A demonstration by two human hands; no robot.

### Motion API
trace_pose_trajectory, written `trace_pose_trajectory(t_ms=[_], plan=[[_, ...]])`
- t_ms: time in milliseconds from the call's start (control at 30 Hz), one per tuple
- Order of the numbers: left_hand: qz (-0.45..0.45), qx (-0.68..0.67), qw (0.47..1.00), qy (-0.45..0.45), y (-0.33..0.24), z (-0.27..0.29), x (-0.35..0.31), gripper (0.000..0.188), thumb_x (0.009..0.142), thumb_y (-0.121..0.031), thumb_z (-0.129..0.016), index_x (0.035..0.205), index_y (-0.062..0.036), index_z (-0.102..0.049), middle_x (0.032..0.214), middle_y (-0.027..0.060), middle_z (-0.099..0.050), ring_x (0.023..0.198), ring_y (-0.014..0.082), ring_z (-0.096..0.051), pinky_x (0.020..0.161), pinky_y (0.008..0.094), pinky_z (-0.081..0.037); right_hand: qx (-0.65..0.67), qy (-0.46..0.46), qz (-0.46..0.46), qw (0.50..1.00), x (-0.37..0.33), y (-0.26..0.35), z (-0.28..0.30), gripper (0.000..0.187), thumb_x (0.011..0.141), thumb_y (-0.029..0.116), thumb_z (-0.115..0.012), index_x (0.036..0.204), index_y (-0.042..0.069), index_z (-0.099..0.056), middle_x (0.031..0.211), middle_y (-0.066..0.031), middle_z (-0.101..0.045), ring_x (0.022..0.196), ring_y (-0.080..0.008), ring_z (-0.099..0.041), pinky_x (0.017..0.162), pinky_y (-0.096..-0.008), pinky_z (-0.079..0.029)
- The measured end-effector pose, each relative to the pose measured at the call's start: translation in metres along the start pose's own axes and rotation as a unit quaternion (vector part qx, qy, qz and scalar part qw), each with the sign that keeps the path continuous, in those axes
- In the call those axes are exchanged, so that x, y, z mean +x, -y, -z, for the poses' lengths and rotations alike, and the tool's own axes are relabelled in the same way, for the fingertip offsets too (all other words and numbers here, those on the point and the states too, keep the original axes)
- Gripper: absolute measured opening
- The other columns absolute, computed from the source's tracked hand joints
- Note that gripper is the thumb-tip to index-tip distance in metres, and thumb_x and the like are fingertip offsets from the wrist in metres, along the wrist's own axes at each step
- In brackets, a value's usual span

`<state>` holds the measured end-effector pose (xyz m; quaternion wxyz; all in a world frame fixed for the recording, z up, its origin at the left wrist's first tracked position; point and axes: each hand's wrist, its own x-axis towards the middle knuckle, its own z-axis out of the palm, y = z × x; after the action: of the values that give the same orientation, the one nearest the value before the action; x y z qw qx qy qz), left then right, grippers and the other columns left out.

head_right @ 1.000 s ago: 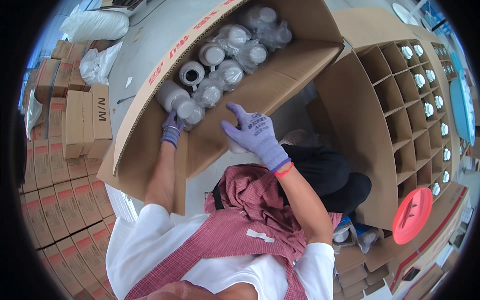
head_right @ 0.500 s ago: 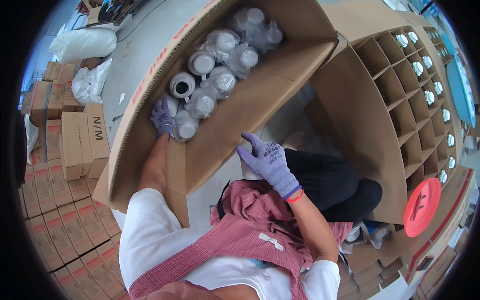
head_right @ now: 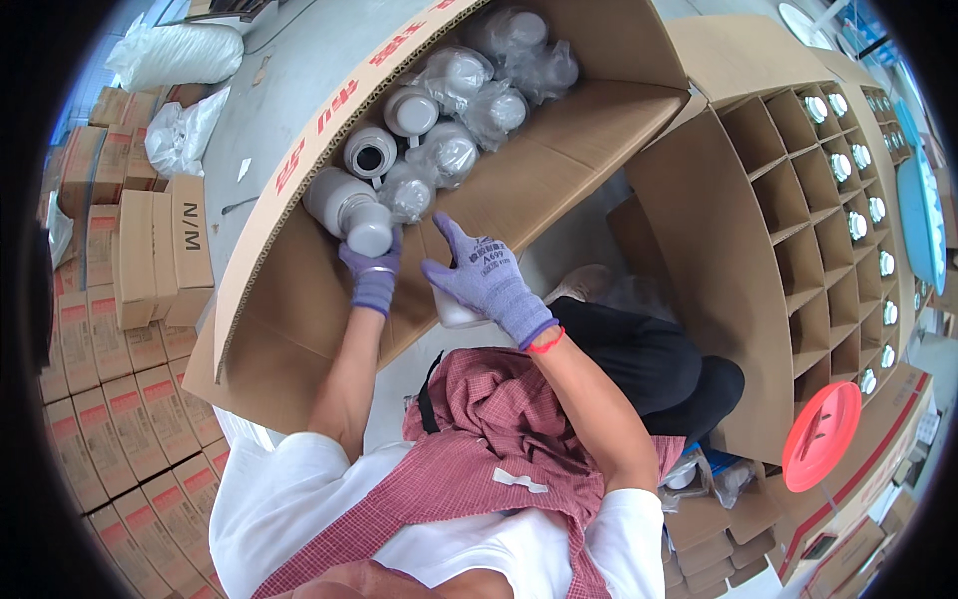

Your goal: The person repeatedly assembles white cylindrical appliances by inserting a metal inner pot into the outer shell, securing the lid, and using a red-handled tool to adjust the interior. The person then places the completed units into a cardboard box.

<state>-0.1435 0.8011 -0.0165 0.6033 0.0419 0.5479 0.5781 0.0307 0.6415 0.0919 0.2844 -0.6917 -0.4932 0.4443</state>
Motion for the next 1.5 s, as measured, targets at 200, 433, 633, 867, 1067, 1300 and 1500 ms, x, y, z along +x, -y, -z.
trace_pose_trajectory(t_ms=[200,433,633,867,1067,1300,1500], plan=[[0.231,0.085,0.893,0.377,0.017,0.003,-0.088,0.061,0.099,-0.055,-0.036,0.129,-0.006,-0.055,0.118,0.0125,-0.064,0.107,0.0278,-0.063,0.092,0.0444,-0.053,0.159,-0.005,-0.03,0.987,-0.009,0.005,0.035,0.076,0.08,0.036,-0.076,0.144,0.006,-0.046,0.087,-0.0127,-0.07,0.071,-0.0181,-0.067,0.069,-0.0314,-0.053],[-0.249,0.486,0.735,0.402,0.038,-0.105,0.003,0.041,0.097,-0.031,-0.061,0.127,-0.0034,-0.061,0.11,0.0146,-0.07,0.1,0.0253,-0.066,0.087,0.0338,-0.051,0.259,-0.259,-0.047,0.929,-0.079,-0.029,0.11,0.037,0.089,0.025,-0.071,0.111,-0.004,-0.067,0.087,-0.0053,-0.068,0.075,-0.0088,-0.061,0.065,-0.0268,-0.05],[-0.613,0.758,0.046,0.218,0.016,-0.152,0.195,0.059,0.091,-0.021,-0.053,0.148,-0.0291,-0.041,0.152,0.0086,-0.039,0.139,0.0307,-0.036,0.115,0.0481,-0.031,0.155,-0.56,-0.066,0.811,-0.217,-0.115,0.198,0.025,0.092,0.013,-0.068,0.111,-0.004,-0.068,0.09,-0.003,-0.069,0.079,-0.0072,-0.059,0.07,-0.0229,-0.048],[-0.11,0.578,0.786,0.189,0.015,-0.185,0.202,0.085,0.081,-0.059,-0.069,0.14,-0.0028,-0.046,0.138,0.0152,-0.051,0.113,0.0299,-0.058,0.093,0.0424,-0.052,0.066,-0.699,-0.124,0.701,-0.321,-0.168,0.197,0.019,0.094,0.013,-0.067,0.104,-0.003,-0.067,0.081,0.0003,-0.064,0.075,-0.0044,-0.053,0.066,-0.0239,-0.045],[-0.071,0.357,0.82,0.441,0.091,-0.128,-0.055,0.056,0.096,-0.044,-0.059,0.133,-0.0031,-0.05,0.127,0.015,-0.056,0.105,0.0294,-0.064,0.08,0.0408,-0.059,0.013,-0.794,-0.061,0.604,-0.334,-0.222,0.226,0.023,0.093,0.015,-0.067,0.107,-0.003,-0.065,0.087,-0.0044,-0.068,0.076,-0.0085,-0.057,0.068,-0.0268,-0.047],[0.022,0.297,0.559,0.774,0.204,-0.143,-0.362,0.067,0.088,-0.017,-0.071,0.144,-0.0012,-0.037,0.128,0.0122,-0.053,0.114,0.0199,-0.056,0.096,0.0339,-0.049,-0.131,-0.719,-0.169,0.662,-0.316,-0.249,0.218,0.026,0.091,0.024,-0.067,0.107,0.003,-0.064,0.086,-0.0186,-0.07,0.078,-0.0299,-0.07,0.072,-0.0397,-0.053],[-0.188,0.424,0.408,0.786,0.302,-0.148,-0.463,0.094,0.079,-0.049,-0.076,0.147,-0.0007,-0.033,0.129,0.0284,-0.05,0.113,0.041,-0.058,0.097,0.0451,-0.048,-0.004,-0.575,-0.286,0.767,-0.355,-0.223,0.215,0.036,0.092,0.027,-0.065,0.119,0.003,-0.061,0.081,-0.0107,-0.069,0.065,-0.0187,-0.067,0.058,-0.0339,-0.052]])
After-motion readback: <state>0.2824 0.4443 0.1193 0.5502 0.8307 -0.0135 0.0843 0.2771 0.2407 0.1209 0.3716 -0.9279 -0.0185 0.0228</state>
